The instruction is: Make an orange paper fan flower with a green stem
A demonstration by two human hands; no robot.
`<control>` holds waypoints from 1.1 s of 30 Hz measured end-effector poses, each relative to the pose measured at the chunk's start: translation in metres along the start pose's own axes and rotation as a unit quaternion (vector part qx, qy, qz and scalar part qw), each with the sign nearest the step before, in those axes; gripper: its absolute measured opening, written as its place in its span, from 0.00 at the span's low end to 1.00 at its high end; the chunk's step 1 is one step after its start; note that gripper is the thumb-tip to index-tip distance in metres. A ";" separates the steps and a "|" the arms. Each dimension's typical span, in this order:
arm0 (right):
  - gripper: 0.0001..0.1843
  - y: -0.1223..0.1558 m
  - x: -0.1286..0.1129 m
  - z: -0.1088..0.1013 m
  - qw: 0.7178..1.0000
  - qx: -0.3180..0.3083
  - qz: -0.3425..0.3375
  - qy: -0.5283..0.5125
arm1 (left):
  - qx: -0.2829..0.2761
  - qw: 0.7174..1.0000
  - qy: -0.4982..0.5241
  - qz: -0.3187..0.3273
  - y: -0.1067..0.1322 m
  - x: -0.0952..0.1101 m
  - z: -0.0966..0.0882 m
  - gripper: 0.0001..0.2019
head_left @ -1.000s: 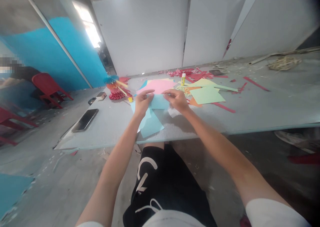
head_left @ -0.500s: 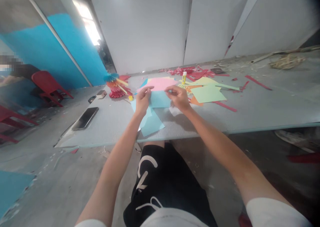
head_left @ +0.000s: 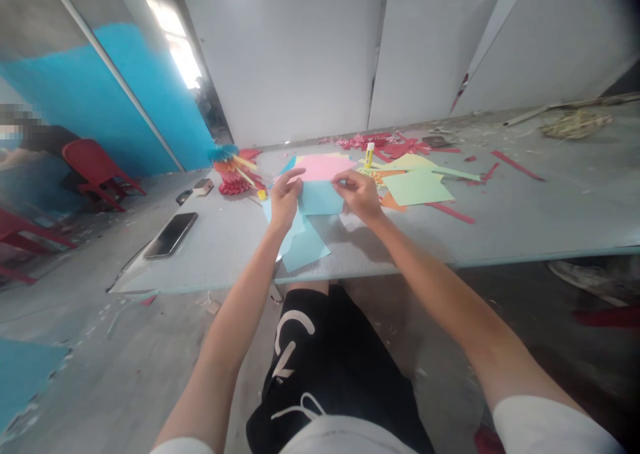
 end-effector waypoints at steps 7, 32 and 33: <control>0.07 0.001 -0.005 0.002 1.000 -0.007 -0.016 0.016 | 0.017 0.995 -0.067 0.075 -0.003 0.002 -0.004 0.15; 0.15 -0.001 0.002 0.002 0.999 -0.030 0.010 -0.020 | -0.033 0.995 -0.052 0.073 0.000 0.010 0.005 0.14; 0.15 -0.001 0.003 0.002 0.999 -0.031 0.013 -0.024 | -0.039 0.996 -0.050 0.067 0.000 0.008 0.006 0.16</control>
Point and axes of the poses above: each hand's wrist, its own y-axis away from the middle knuckle, its own z-axis out of the palm, x = y × z, the point moved 9 cm from there along -y, towards the middle knuckle, and after that the axes turned 2 degrees about -y, right-handed, at the moved point
